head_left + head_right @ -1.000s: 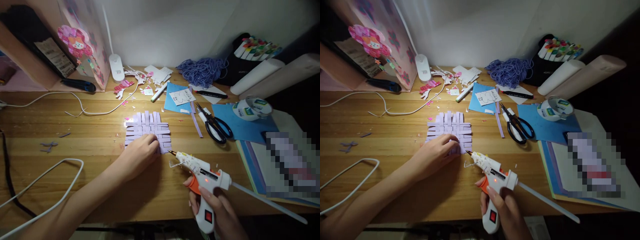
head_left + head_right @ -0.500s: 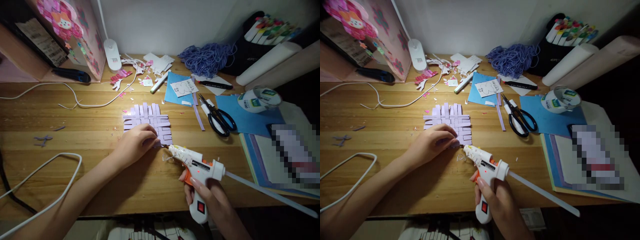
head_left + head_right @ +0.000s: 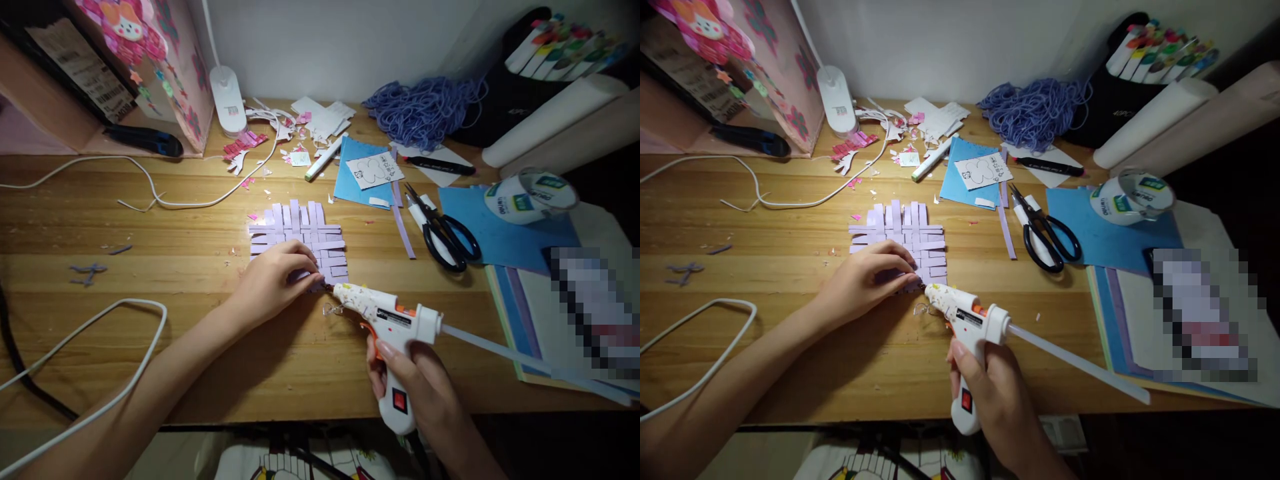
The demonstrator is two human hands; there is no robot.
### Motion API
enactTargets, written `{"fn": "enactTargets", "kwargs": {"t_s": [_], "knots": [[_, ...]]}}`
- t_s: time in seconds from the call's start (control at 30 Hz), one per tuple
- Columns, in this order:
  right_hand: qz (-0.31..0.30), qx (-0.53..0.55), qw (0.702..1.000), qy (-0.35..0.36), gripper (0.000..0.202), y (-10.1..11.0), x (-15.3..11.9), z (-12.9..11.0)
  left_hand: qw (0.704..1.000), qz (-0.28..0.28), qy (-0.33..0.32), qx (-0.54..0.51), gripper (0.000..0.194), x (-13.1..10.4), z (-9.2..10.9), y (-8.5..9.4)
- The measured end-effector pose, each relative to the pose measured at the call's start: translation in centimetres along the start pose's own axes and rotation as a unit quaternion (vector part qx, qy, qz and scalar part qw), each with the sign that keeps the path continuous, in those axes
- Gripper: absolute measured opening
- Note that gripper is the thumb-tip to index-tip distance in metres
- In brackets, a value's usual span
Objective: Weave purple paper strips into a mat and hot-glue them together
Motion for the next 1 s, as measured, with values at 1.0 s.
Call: {"fn": "enactTargets", "kwargs": {"t_s": [1.0], "knots": [[0.008, 0.07, 0.997, -0.019, 0.037, 0.01, -0.03, 0.46, 1.0, -0.019, -0.011, 0.022, 0.005, -0.64, 0.35, -0.38]]}}
Point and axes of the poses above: each hand's wrist, its own x-axis towards the middle knuckle, its own y-axis out of the back of the hand, z = x × y, the point moved 9 cm from there along x, towards the middle knuckle, and after that the axes turned 4 degrees about -z, right-handed, at the moved point
